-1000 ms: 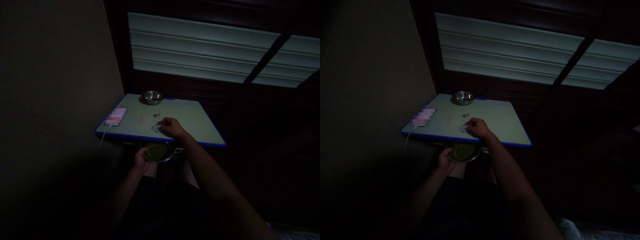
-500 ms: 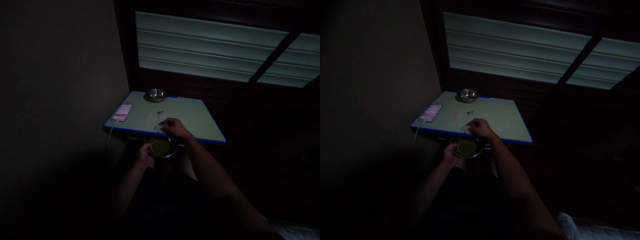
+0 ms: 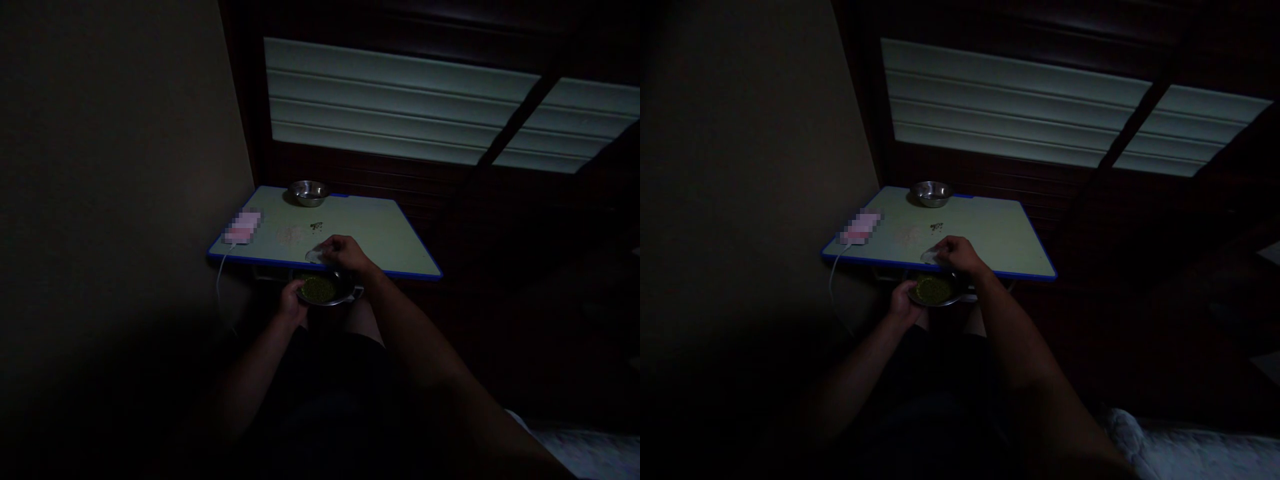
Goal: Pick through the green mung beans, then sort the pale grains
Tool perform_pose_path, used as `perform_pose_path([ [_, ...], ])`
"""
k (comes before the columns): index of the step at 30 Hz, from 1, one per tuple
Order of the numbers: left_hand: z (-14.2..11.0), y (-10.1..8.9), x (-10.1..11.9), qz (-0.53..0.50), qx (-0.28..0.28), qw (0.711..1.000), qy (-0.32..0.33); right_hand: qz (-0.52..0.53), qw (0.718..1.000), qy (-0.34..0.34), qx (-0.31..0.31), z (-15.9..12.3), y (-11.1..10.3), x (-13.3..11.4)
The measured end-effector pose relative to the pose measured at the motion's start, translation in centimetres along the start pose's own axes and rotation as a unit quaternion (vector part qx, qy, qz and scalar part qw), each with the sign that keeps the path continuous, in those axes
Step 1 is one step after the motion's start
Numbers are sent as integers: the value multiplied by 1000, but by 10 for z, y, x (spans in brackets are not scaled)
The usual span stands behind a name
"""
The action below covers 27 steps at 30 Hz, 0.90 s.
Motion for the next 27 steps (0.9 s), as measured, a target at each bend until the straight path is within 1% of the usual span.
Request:
perform_pose_path([
  [7, 2, 0, 5, -16, 7, 1000, -22, 13, 1000, 1, -2, 3, -2, 2],
  [13, 7, -8, 1, -30, 25, 999, -12, -8, 1000, -16, 24, 4, -4, 2],
  [20, 5, -5, 4, -14, 6, 1000, -7, -11, 1000, -9, 19, 4, -5, 2],
  [27, 3, -4, 4, -18, 11, 1000, -19, 15, 1000, -3, 11, 6, -5, 5],
])
Point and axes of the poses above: each hand's wrist, its own z-axis towards the middle knuckle, its own y-axis out of the palm, x = y × z, the point moved 7 cm from there along z, towards the middle knuckle, and after that the axes turned 7 degrees about z, right-handed, at the moved point
